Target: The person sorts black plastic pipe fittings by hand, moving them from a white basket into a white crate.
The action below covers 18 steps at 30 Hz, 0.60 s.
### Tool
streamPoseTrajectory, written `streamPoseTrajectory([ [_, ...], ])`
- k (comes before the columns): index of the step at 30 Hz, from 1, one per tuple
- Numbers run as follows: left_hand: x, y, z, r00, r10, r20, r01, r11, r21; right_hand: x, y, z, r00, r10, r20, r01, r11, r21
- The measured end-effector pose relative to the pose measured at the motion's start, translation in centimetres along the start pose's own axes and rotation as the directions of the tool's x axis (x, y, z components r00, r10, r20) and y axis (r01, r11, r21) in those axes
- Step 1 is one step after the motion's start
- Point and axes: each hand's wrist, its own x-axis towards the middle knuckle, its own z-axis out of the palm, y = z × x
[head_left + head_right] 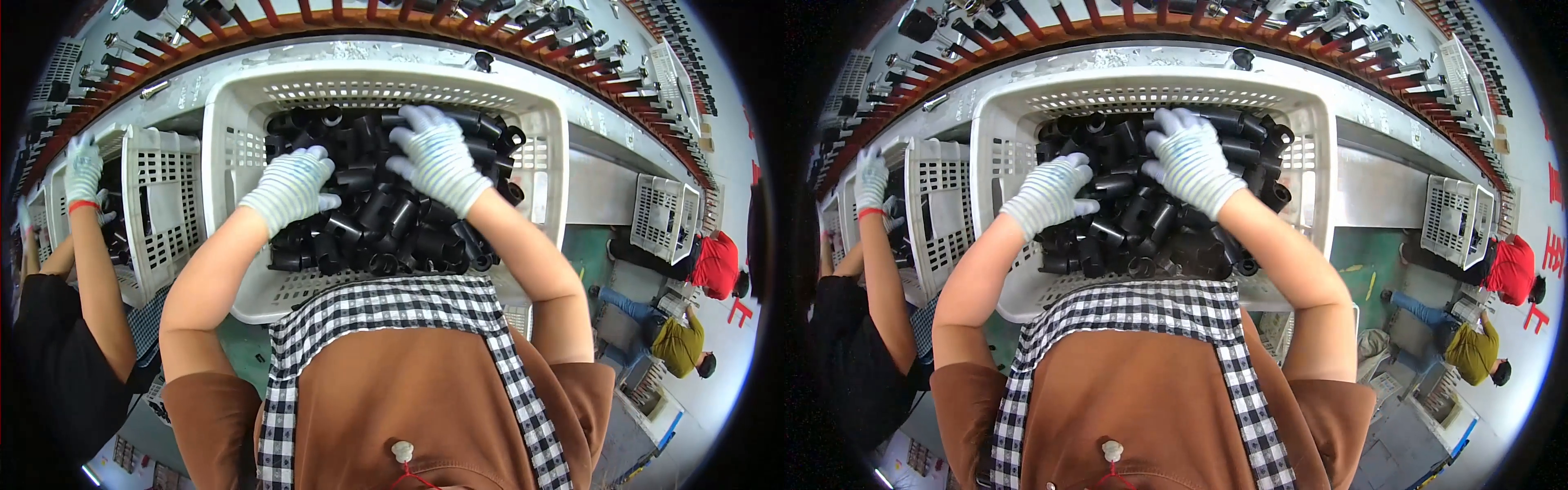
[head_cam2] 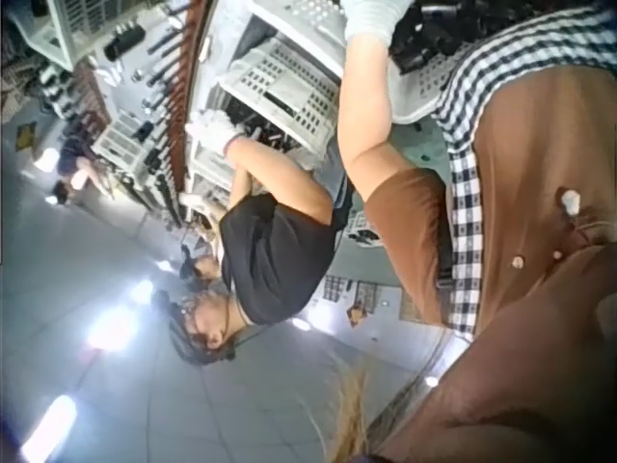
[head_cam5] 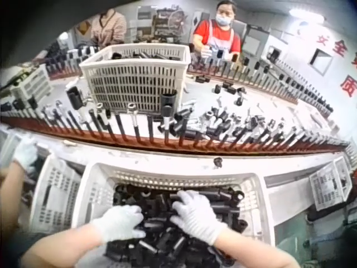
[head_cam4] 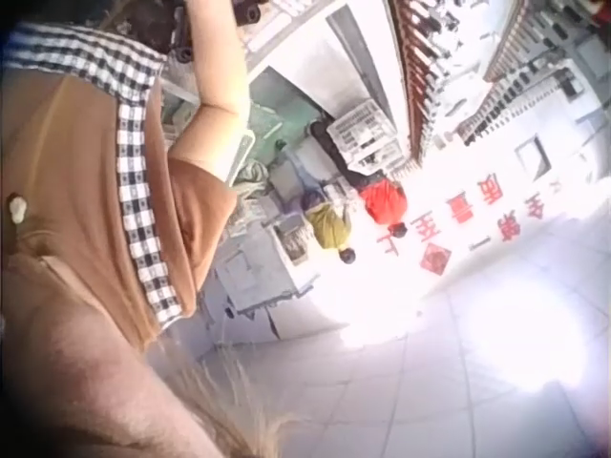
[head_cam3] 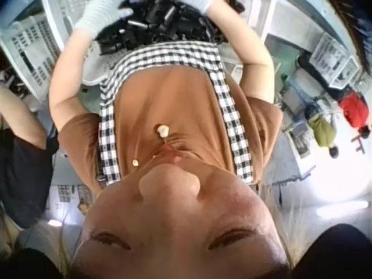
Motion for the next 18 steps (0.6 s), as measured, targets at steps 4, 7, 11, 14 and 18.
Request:
streamPoseTrajectory([
  [4, 1.5, 0.9, 2.7, 0.993, 0.072, -0.095, -0.067, 0.996, 0.060, 0.0, -0.1, 4.2, 0.993, -0.116, -0.024, 0.117, 0.993, 0.031],
  [7, 2.0, 1.6, 4.7, 0.961, 0.081, -0.264, -0.092, 0.995, -0.029, 2.0, -0.6, 4.4, 0.985, 0.139, 0.105, -0.167, 0.919, 0.357],
  [11, 3.9, 4.4, 5.7, 0.954, -0.157, -0.256, 0.076, 0.950, -0.302, 6.1, -1.9, 3.1, 0.915, 0.155, 0.373, -0.248, 0.945, 0.214],
  [14, 3.7, 4.0, 4.9, 0.974, -0.184, -0.135, 0.108, 0.893, -0.436, 7.3, -0.6, 4.7, 0.863, 0.115, 0.491, -0.264, 0.933, 0.245],
  [18, 1.3, 3.1, -0.1, 0.936, 0.030, -0.351, -0.241, 0.780, -0.578, 5.1, 1.1, 3.9, 0.934, 0.091, 0.345, -0.250, 0.857, 0.451],
])
